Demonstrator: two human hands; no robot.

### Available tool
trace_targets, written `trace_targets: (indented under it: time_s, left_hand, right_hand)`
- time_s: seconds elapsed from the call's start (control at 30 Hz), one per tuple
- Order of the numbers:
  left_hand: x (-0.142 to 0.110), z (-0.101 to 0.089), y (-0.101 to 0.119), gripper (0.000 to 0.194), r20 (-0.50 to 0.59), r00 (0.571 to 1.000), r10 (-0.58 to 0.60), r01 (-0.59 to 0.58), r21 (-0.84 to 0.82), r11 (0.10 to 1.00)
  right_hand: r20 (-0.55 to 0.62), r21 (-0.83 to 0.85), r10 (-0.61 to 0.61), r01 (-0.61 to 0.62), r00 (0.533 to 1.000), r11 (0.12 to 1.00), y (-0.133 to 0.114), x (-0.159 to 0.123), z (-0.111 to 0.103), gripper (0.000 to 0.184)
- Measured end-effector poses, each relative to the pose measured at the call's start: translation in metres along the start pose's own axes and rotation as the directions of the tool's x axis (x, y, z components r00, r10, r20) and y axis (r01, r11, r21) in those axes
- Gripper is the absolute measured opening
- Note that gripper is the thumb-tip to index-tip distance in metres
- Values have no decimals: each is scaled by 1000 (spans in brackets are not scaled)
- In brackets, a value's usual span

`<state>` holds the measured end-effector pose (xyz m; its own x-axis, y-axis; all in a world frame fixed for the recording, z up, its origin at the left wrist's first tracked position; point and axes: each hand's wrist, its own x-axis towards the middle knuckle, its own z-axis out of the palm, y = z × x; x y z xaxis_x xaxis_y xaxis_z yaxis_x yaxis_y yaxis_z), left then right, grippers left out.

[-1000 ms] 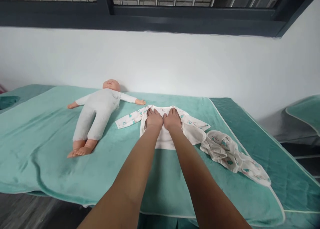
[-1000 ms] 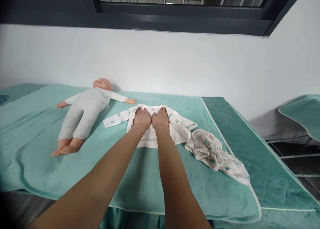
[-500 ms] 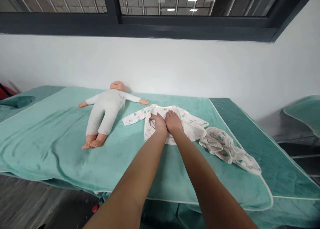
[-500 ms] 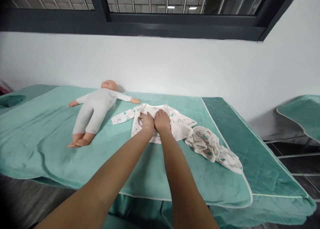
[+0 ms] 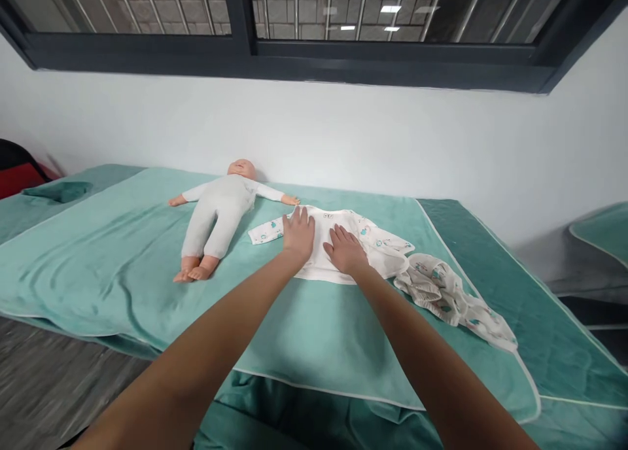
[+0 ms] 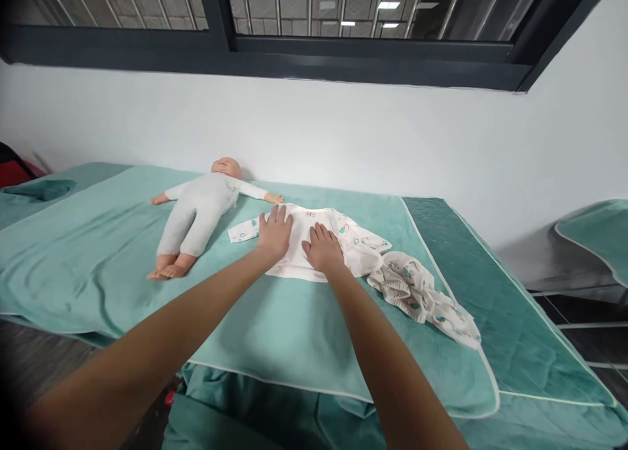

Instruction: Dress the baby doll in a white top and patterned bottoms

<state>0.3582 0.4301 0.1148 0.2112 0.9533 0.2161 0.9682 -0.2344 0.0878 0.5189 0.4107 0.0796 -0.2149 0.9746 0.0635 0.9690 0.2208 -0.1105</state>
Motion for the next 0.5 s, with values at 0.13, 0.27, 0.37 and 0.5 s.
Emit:
trace_targets:
  time_s: [0.13,0.27,0.37,0.5]
  left_hand:
    - [8,8,-44,48,-105,972,-212,159,-376,913]
    - [-10,19,-78,45,-152,944,-293,196,-458,867]
    - [-34,23,-84,40,-238,924,-300,170,-446,879]
    - [-48,23,-76,39,-200,904,-377,292,-354,889]
  right_hand:
    - [-25,-1,8,-8,1000,1000,-2,-1,0,62]
    - [-61,14,-3,4,998,1000,-1,-4,1,58]
    - [-113,31,8,-5,994,1000,-3,-3,-1,53]
    - [-195,171,116,-82,974,982,-22,18,-4,40]
